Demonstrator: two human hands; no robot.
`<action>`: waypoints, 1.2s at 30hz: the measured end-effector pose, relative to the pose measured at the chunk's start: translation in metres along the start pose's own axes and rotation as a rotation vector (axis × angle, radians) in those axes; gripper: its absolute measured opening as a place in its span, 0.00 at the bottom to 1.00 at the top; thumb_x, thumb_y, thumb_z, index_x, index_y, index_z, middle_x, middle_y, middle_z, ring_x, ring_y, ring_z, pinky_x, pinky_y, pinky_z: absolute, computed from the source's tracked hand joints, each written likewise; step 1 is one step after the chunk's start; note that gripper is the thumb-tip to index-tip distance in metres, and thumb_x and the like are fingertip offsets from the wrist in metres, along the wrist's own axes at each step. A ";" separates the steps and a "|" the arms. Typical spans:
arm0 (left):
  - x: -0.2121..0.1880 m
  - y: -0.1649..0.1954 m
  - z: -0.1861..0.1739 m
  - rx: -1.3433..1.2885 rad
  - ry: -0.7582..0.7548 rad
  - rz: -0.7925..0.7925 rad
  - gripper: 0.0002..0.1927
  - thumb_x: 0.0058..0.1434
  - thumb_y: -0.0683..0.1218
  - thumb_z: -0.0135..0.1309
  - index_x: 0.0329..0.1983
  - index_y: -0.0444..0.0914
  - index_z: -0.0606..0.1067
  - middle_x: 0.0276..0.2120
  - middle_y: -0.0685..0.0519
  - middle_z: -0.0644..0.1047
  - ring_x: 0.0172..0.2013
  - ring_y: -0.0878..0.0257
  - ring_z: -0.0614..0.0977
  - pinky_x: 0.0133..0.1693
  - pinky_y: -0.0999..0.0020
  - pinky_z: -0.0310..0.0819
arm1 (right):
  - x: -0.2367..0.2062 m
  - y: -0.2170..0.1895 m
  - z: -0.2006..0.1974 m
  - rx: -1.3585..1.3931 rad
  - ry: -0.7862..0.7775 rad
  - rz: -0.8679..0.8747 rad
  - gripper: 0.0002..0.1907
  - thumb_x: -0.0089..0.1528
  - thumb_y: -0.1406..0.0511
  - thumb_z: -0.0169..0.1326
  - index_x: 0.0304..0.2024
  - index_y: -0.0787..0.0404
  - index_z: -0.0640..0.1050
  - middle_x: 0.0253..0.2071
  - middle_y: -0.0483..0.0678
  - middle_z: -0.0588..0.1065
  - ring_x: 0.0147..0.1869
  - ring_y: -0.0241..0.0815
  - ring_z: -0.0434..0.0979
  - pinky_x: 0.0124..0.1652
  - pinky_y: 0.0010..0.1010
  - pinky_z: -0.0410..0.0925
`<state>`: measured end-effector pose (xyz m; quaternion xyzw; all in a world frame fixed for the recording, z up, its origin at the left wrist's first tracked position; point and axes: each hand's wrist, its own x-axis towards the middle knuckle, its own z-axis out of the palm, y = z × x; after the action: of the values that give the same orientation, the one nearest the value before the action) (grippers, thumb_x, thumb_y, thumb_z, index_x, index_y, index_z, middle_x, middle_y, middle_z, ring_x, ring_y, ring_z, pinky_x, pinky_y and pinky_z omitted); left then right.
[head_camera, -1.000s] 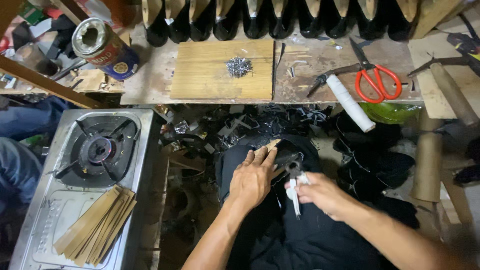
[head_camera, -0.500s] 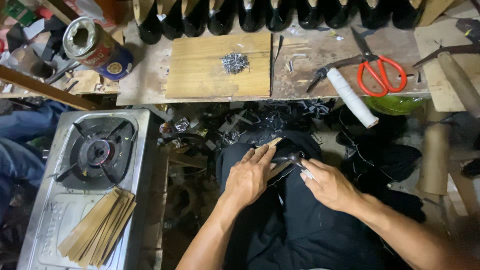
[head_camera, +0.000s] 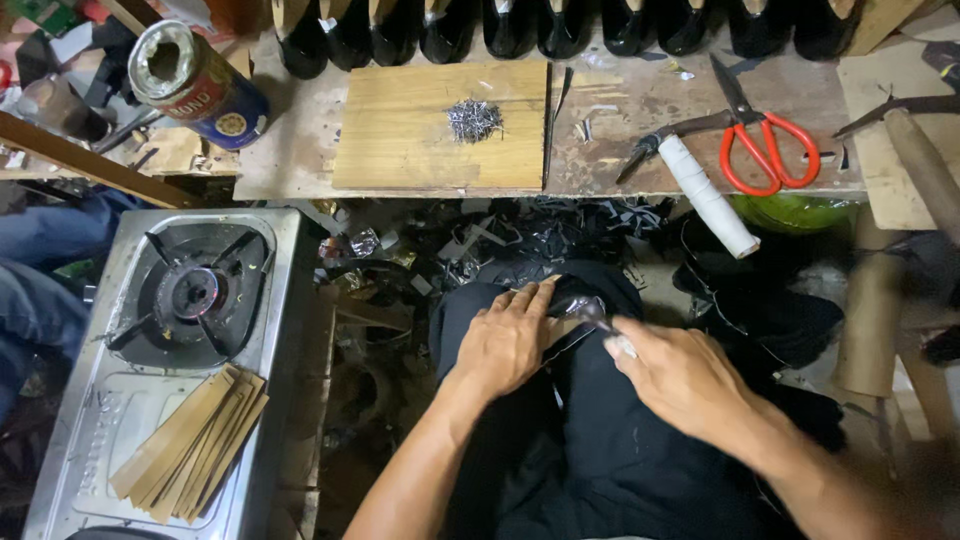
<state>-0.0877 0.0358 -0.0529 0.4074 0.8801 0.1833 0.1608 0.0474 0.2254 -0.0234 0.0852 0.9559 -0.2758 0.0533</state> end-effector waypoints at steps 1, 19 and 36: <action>0.002 -0.003 0.000 -0.019 -0.027 0.007 0.30 0.70 0.54 0.45 0.72 0.37 0.60 0.67 0.40 0.66 0.63 0.39 0.70 0.58 0.44 0.66 | -0.001 -0.002 0.003 0.165 0.162 -0.071 0.12 0.64 0.62 0.52 0.45 0.64 0.77 0.26 0.53 0.81 0.26 0.50 0.84 0.27 0.40 0.75; -0.016 -0.043 -0.025 -0.503 0.008 0.161 0.26 0.70 0.52 0.48 0.67 0.34 0.68 0.64 0.38 0.73 0.63 0.44 0.74 0.60 0.57 0.69 | 0.016 0.013 0.061 0.000 0.141 -0.013 0.14 0.64 0.59 0.51 0.30 0.63 0.74 0.25 0.59 0.78 0.28 0.64 0.79 0.29 0.52 0.71; -0.052 -0.061 0.005 -0.465 0.168 0.188 0.36 0.59 0.45 0.64 0.69 0.34 0.64 0.66 0.38 0.68 0.65 0.42 0.70 0.63 0.56 0.66 | 0.002 -0.023 0.056 0.239 0.338 -0.395 0.12 0.66 0.65 0.52 0.40 0.70 0.73 0.25 0.55 0.79 0.26 0.51 0.81 0.27 0.40 0.73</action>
<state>-0.0933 -0.0397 -0.0780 0.4229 0.7828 0.4281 0.1587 0.0440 0.1765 -0.0593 -0.0524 0.9099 -0.3736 -0.1723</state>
